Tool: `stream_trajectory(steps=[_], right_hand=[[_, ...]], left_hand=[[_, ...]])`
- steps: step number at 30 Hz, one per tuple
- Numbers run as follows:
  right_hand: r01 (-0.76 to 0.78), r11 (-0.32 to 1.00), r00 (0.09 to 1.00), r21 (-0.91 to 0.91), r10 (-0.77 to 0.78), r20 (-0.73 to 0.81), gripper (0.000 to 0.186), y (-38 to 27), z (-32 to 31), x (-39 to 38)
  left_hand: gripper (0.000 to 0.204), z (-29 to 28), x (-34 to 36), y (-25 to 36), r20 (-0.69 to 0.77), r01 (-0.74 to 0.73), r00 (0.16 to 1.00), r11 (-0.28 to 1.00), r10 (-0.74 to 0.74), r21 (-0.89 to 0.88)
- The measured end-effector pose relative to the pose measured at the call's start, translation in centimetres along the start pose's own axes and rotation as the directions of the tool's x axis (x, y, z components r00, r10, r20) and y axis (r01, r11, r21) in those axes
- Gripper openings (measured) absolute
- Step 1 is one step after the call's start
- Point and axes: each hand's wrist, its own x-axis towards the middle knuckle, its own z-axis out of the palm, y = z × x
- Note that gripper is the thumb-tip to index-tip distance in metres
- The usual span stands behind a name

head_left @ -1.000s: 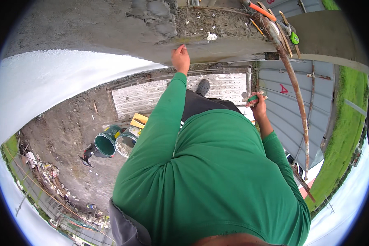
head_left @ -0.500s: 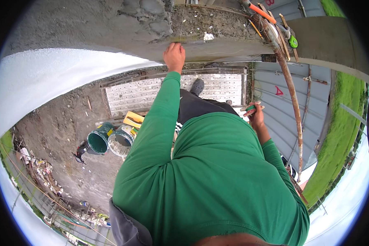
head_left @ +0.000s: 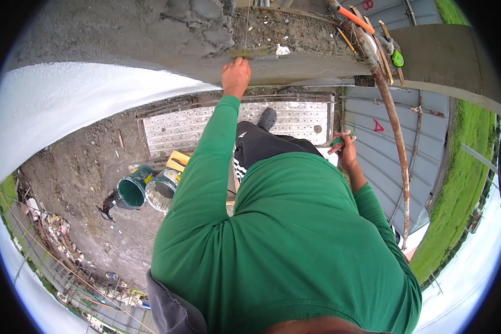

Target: The person uses a tape measure and a hammer on a concrete wall while standing on scaffolding. They measure a section of the wall and then use the hammer to tap on a metal bar attached to the scaffolding.

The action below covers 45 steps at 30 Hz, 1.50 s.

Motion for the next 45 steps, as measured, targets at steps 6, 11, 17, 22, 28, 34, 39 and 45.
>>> stream_trajectory(steps=[6,11,17,22,28,34,39,45], right_hand=[[-0.035,0.995,0.999,-0.093,0.031,-0.043,0.039,-0.5,-0.3,-0.4],[-0.051,0.986,0.997,-0.16,0.042,-0.063,0.038,0.3,-1.3,-0.3],[-0.045,0.982,0.998,-0.186,0.038,-0.044,0.038,-0.1,-0.9,-0.6],[-0.058,0.984,0.998,-0.167,0.05,-0.049,0.044,1.4,-1.8,-0.8],[-0.047,0.992,0.998,-0.118,0.041,-0.052,0.037,0.3,-0.8,-1.5],[-0.056,0.99,0.997,-0.131,0.049,-0.054,0.04,1.0,-1.6,-1.4],[-0.074,0.982,0.995,-0.173,0.061,-0.077,0.047,1.5,-2.3,-1.2],[-0.08,0.98,0.995,-0.183,0.069,-0.068,0.047,1.1,-2.3,-1.5]], left_hand=[[0.019,0.7,-1.2,0.0,-0.104,0.105,0.987,0.986,-0.119,-0.129],[0.025,2.1,-1.7,0.6,-0.137,0.241,0.941,0.896,-0.31,-0.373],[0.022,6.9,-1.3,-1.2,0.586,0.473,0.492,-0.368,-0.644,-0.801],[0.021,5.0,0.3,0.5,0.757,0.518,0.334,-0.561,-0.562,-0.645],[0.02,8.6,-1.0,0.5,0.328,0.28,0.66,-0.184,-0.676,-0.942],[0.014,6.8,-0.8,0.8,-0.124,0.372,0.761,0.586,-0.637,-0.72],[0.012,3.8,-0.7,2.1,-0.185,0.403,0.786,0.716,-0.59,-0.569],[0.01,3.8,-0.9,1.4,-0.228,0.341,0.828,0.782,-0.512,-0.521]])
